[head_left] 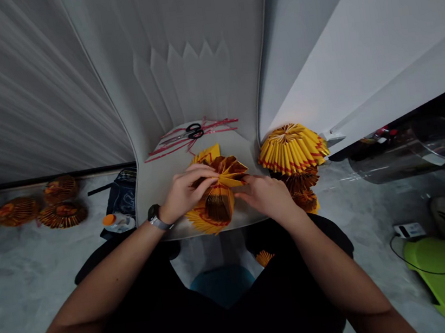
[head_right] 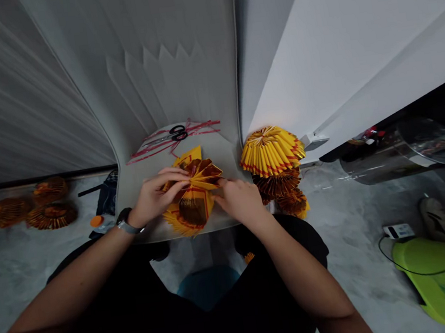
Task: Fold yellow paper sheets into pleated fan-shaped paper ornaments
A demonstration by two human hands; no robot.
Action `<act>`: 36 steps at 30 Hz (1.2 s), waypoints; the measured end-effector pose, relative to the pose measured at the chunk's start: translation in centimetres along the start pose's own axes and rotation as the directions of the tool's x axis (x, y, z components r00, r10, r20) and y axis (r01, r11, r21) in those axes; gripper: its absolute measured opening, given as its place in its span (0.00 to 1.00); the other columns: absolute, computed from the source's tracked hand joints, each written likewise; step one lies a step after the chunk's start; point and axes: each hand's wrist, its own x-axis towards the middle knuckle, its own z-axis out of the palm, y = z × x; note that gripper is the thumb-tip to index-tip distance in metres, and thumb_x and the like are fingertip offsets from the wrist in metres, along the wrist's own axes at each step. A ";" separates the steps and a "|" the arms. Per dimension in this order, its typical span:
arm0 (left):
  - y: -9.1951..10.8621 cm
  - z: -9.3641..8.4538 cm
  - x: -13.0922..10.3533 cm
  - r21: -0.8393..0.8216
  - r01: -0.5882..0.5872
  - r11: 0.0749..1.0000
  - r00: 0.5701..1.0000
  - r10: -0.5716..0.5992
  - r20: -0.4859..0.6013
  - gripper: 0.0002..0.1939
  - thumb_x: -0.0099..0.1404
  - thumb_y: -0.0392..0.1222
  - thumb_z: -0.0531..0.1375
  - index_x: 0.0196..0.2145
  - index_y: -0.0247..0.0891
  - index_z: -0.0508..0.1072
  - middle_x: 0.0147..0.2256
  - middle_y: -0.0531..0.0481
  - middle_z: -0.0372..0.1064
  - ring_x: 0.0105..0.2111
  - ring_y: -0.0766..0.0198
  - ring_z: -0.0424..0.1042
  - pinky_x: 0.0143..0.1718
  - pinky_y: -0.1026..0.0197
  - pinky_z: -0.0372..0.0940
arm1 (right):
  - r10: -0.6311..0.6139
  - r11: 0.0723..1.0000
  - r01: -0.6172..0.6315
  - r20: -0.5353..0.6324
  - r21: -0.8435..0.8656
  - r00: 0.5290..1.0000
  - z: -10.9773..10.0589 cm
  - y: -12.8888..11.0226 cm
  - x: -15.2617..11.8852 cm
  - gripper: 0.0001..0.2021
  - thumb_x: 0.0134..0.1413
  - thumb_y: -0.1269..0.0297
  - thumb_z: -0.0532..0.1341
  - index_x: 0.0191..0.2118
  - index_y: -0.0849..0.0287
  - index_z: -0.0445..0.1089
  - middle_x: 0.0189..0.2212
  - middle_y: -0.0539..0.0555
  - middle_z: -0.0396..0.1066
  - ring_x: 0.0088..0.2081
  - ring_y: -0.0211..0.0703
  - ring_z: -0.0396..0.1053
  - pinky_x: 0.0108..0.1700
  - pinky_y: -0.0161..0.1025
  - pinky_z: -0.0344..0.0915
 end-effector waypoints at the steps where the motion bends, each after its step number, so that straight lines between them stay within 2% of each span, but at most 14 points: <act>1: 0.0 -0.1 0.0 0.008 0.007 1.000 1.000 -0.007 -0.008 0.06 0.69 0.41 0.64 0.42 0.41 0.80 0.41 0.45 0.80 0.46 0.59 0.77 0.51 0.55 0.71 | -0.022 0.999 0.022 -0.011 0.039 1.000 -0.1 0.0 0.0 0.19 0.60 0.49 0.63 0.51 0.54 0.75 0.40 0.59 0.80 0.39 0.52 0.77 0.37 0.41 0.67; 3: -0.1 -0.2 0.1 0.012 0.031 0.999 0.999 -0.030 -0.030 0.06 0.69 0.41 0.63 0.42 0.41 0.80 0.42 0.45 0.80 0.45 0.59 0.77 0.51 0.55 0.71 | -0.146 0.970 0.148 -0.023 0.195 0.989 -0.5 0.2 0.2 0.18 0.61 0.49 0.63 0.49 0.54 0.75 0.41 0.57 0.80 0.39 0.49 0.77 0.40 0.40 0.68; 5: -0.2 -0.4 0.1 0.008 0.053 0.999 0.997 -0.052 -0.052 0.07 0.69 0.42 0.63 0.41 0.40 0.80 0.42 0.45 0.80 0.46 0.60 0.77 0.51 0.55 0.71 | -0.230 0.881 0.250 -0.099 0.402 0.968 -0.9 0.7 0.4 0.15 0.62 0.50 0.62 0.47 0.54 0.74 0.42 0.54 0.79 0.38 0.45 0.77 0.41 0.38 0.69; 8: -0.3 -0.4 0.1 0.013 0.069 0.998 0.995 -0.068 -0.066 0.07 0.69 0.43 0.63 0.41 0.40 0.80 0.42 0.45 0.80 0.45 0.60 0.77 0.52 0.55 0.71 | -0.064 0.773 0.194 -0.230 0.603 0.971 -1.2 1.5 0.7 0.14 0.64 0.50 0.59 0.40 0.56 0.72 0.35 0.53 0.78 0.32 0.41 0.75 0.35 0.37 0.68; 10: -0.3 -0.3 0.0 0.020 0.060 0.998 0.996 -0.058 -0.064 0.06 0.69 0.42 0.63 0.41 0.40 0.80 0.42 0.45 0.80 0.45 0.60 0.78 0.51 0.55 0.71 | 0.013 0.740 0.136 -0.216 0.659 0.976 -1.1 1.9 1.0 0.13 0.61 0.50 0.61 0.37 0.55 0.68 0.30 0.51 0.76 0.29 0.41 0.74 0.32 0.36 0.67; 12: -0.3 0.0 0.0 0.033 0.031 0.999 0.998 -0.029 -0.061 0.06 0.69 0.41 0.63 0.42 0.40 0.80 0.42 0.45 0.80 0.45 0.61 0.78 0.51 0.56 0.71 | -0.002 0.739 0.100 -0.147 0.666 0.989 -0.9 2.1 1.2 0.12 0.56 0.53 0.66 0.37 0.54 0.67 0.28 0.49 0.76 0.29 0.42 0.75 0.31 0.36 0.66; 15: -0.3 0.4 0.0 0.068 -0.034 0.997 0.998 0.037 -0.051 0.06 0.69 0.39 0.63 0.43 0.39 0.79 0.42 0.45 0.80 0.46 0.61 0.77 0.51 0.56 0.71 | 0.004 0.814 0.028 -0.054 0.580 0.999 -0.6 2.0 1.6 0.14 0.51 0.61 0.69 0.40 0.53 0.66 0.28 0.47 0.77 0.30 0.44 0.76 0.33 0.36 0.66; 17: -0.3 0.7 0.0 0.091 -0.065 0.994 0.997 0.069 -0.040 0.07 0.69 0.38 0.63 0.44 0.39 0.79 0.42 0.46 0.79 0.45 0.61 0.77 0.51 0.57 0.71 | 0.029 0.850 -0.019 -0.011 0.527 1.000 -0.5 1.9 1.8 0.14 0.51 0.66 0.67 0.42 0.53 0.65 0.25 0.47 0.76 0.28 0.45 0.76 0.32 0.36 0.65; 21: -0.1 1.0 0.2 0.111 -0.079 0.991 0.996 0.083 -0.029 0.07 0.70 0.37 0.62 0.44 0.40 0.78 0.42 0.46 0.79 0.45 0.61 0.77 0.51 0.56 0.71 | 0.017 0.824 -0.031 0.030 0.565 0.999 -0.3 1.7 2.5 0.10 0.55 0.70 0.63 0.42 0.53 0.64 0.21 0.46 0.74 0.24 0.45 0.75 0.29 0.36 0.62; 25: -0.2 0.9 0.5 0.093 -0.064 0.994 0.997 0.067 -0.036 0.07 0.69 0.36 0.62 0.45 0.40 0.78 0.43 0.46 0.79 0.45 0.61 0.77 0.51 0.56 0.70 | -0.036 0.782 0.002 0.042 0.623 0.998 -0.2 2.2 3.0 0.08 0.57 0.68 0.63 0.40 0.53 0.63 0.22 0.47 0.76 0.24 0.44 0.76 0.27 0.35 0.62; 30: -0.4 0.5 0.9 0.118 -0.090 0.989 0.996 0.089 0.014 0.11 0.70 0.34 0.60 0.48 0.41 0.78 0.43 0.46 0.79 0.44 0.61 0.76 0.49 0.56 0.69 | -0.080 0.817 0.093 -0.048 0.569 0.996 -1.0 3.0 2.8 0.12 0.53 0.61 0.69 0.40 0.54 0.68 0.24 0.47 0.77 0.28 0.44 0.76 0.32 0.36 0.65; 32: -0.4 0.4 0.9 0.119 -0.110 0.987 0.994 0.108 0.021 0.10 0.71 0.34 0.60 0.47 0.41 0.79 0.41 0.46 0.79 0.43 0.61 0.76 0.49 0.56 0.69 | -0.130 0.775 0.142 -0.065 0.616 0.989 -1.1 3.2 2.8 0.13 0.55 0.54 0.69 0.40 0.55 0.70 0.25 0.48 0.77 0.27 0.43 0.76 0.31 0.36 0.65; 34: -0.5 0.4 1.0 0.120 -0.116 0.986 0.993 0.115 0.014 0.10 0.71 0.34 0.60 0.47 0.41 0.79 0.40 0.46 0.79 0.43 0.61 0.76 0.48 0.55 0.70 | -0.135 0.694 0.147 -0.073 0.704 0.988 -1.0 3.3 2.9 0.15 0.60 0.48 0.63 0.41 0.55 0.71 0.25 0.49 0.76 0.26 0.42 0.75 0.30 0.36 0.66; 36: -0.5 0.4 0.9 0.125 -0.115 0.985 0.993 0.114 0.012 0.11 0.70 0.34 0.60 0.47 0.41 0.79 0.41 0.46 0.79 0.43 0.60 0.76 0.49 0.55 0.70 | -0.119 0.650 0.146 -0.090 0.746 0.989 -0.7 3.4 3.2 0.16 0.64 0.48 0.59 0.43 0.55 0.72 0.24 0.49 0.75 0.24 0.41 0.73 0.28 0.36 0.66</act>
